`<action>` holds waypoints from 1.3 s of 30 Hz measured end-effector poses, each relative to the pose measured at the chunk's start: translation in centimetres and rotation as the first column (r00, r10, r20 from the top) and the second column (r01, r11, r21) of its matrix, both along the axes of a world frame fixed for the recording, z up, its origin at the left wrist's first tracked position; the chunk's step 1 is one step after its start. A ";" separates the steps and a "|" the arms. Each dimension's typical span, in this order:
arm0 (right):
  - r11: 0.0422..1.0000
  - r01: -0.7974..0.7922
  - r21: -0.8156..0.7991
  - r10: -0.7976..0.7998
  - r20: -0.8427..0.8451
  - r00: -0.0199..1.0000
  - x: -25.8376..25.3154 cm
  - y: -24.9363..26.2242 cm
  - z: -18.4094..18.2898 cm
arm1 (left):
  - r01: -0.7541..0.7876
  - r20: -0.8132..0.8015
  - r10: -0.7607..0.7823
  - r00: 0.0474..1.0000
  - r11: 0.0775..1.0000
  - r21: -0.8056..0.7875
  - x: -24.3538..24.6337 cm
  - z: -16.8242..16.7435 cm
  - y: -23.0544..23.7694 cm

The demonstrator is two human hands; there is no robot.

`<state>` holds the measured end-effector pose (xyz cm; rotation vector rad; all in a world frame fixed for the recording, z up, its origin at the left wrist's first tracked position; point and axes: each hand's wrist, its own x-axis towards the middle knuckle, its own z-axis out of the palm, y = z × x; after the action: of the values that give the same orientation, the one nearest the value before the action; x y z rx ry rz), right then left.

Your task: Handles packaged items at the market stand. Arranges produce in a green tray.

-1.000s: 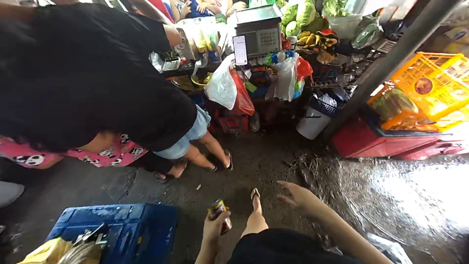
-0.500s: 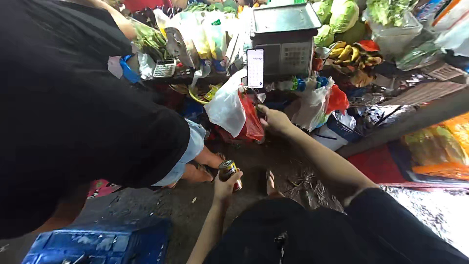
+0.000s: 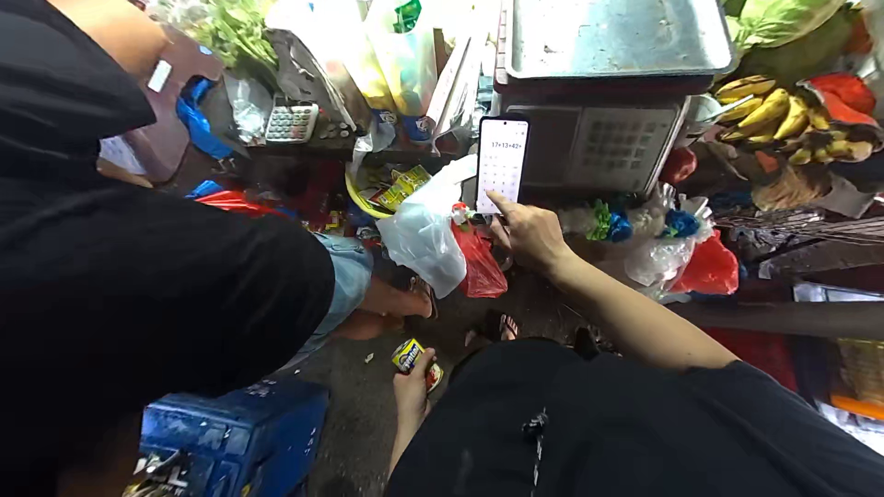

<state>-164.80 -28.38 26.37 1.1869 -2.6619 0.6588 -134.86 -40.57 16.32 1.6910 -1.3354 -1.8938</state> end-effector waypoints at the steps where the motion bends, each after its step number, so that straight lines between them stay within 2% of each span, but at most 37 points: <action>1: 1.000 0.000 0.014 0.000 0.016 1.000 -0.1 0.2 0.0 | 0.034 -0.006 -0.034 0.999 0.999 -0.009 -1.1 0.3 -0.3; 3: 0.999 -0.034 0.011 0.034 0.019 0.999 -0.3 0.7 0.2 | 0.123 -0.060 -0.127 0.990 0.990 -0.066 -3.7 1.0 -1.1; 5: 0.993 -0.099 -0.068 0.099 0.007 0.995 0.1 1.2 0.3 | 0.205 -0.169 -0.228 0.959 0.968 -0.146 -6.4 2.7 -2.2; 7: 0.966 -0.159 -0.206 0.185 0.110 0.977 0.6 1.6 0.6 | 0.267 -0.301 -0.338 0.892 0.930 -0.254 -9.4 5.3 -3.7; 8: 0.949 -0.182 -0.258 0.243 0.226 0.944 0.9 1.9 1.0 | 0.312 -0.347 -0.426 0.836 0.888 -0.338 -10.9 6.8 -4.3; 9: 0.936 -0.205 -0.286 0.306 0.372 0.876 1.0 2.2 1.9 | 0.372 -0.362 -0.545 0.756 0.813 -0.448 -12.4 8.2 -4.9; 10: 0.920 -0.230 -0.319 0.369 0.500 0.784 1.0 2.3 2.9 | 0.436 -0.329 -0.683 0.652 0.692 -0.575 -14.2 9.6 -5.6; 12: 0.879 -0.238 -0.414 0.464 0.623 0.629 0.7 2.1 4.8 | 0.518 -0.129 -0.884 0.450 0.376 -0.769 -18.0 13.0 -6.1; 13: 0.863 -0.213 -0.458 0.485 0.632 0.604 0.5 2.0 5.6 | 0.530 0.009 -0.925 0.380 0.209 -0.822 -19.9 14.5 -5.9; 14: 0.853 -0.169 -0.494 0.481 0.618 0.622 0.2 2.1 6.4 | 0.519 0.143 -0.932 0.333 0.055 -0.853 -21.6 15.8 -5.6; 15: 0.843 -0.124 -0.524 0.461 0.584 0.668 -0.3 2.4 7.1 | 0.500 0.228 -0.929 0.291 -0.055 -0.864 -23.3 17.2 -5.2; 16: 0.833 -0.093 -0.546 0.435 0.542 0.719 -1.2 3.0 7.9 | 0.471 0.263 -0.932 0.252 -0.119 -0.874 -25.1 18.6 -4.8; 18: 0.810 -0.071 -0.583 0.390 0.444 0.807 -3.8 4.7 10.3 | 0.390 0.225 -0.961 0.162 -0.148 -0.909 -28.9 21.6 -4.2; 21: 0.761 -0.050 -0.647 0.291 0.270 0.918 -8.7 8.3 15.2 | 0.216 0.056 -0.998 -0.017 -0.059 -0.975 -35.7 26.2 -4.5; 22: 0.751 -0.045 -0.659 0.230 0.197 0.953 -10.6 9.7 16.8 | 0.139 0.052 -0.998 -0.018 -0.054 -0.989 -38.4 27.6 -4.8; 24: 0.741 -0.018 -0.671 0.088 0.070 0.994 -15.4 11.7 20.0 | 0.079 0.097 -0.992 0.086 -0.090 -0.993 -44.6 30.2 -5.3; 26: 0.752 0.015 -0.659 -0.037 -0.020 0.999 -20.7 12.6 22.7 | 0.158 0.176 -0.957 0.233 -0.141 -0.977 -51.5 32.3 -5.3; 28: 0.796 0.065 -0.602 -0.140 -0.078 0.987 -26.4 12.4 24.6 | 0.343 0.298 -0.900 0.319 -0.183 -0.921 -58.6 33.5 -4.8; 30: 0.857 0.089 -0.508 -0.170 -0.114 0.979 -32.2 11.5 25.7 | 0.446 0.433 -0.847 0.307 -0.274 -0.852 -65.1 33.5 -4.1; 32: 0.914 0.118 -0.387 -0.166 -0.092 0.982 -38.0 10.0 25.9 | 0.521 0.552 -0.786 0.280 -0.358 -0.775 -70.8 32.2 -3.4; 36: 0.978 0.085 -0.191 -0.089 -0.012 0.996 -48.1 6.7 23.4 | 0.696 0.707 -0.669 0.228 -0.395 -0.599 -78.4 28.5 -2.0; 39: 0.996 0.018 -0.083 -0.011 0.083 0.997 -54.0 5.6 20.0 | 0.767 0.793 -0.576 0.198 -0.413 -0.491 -80.8 27.3 -1.8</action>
<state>-218.76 -22.80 46.38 1.1420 -2.6772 0.8251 -215.66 -42.39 43.58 0.0087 -3.2160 -0.4137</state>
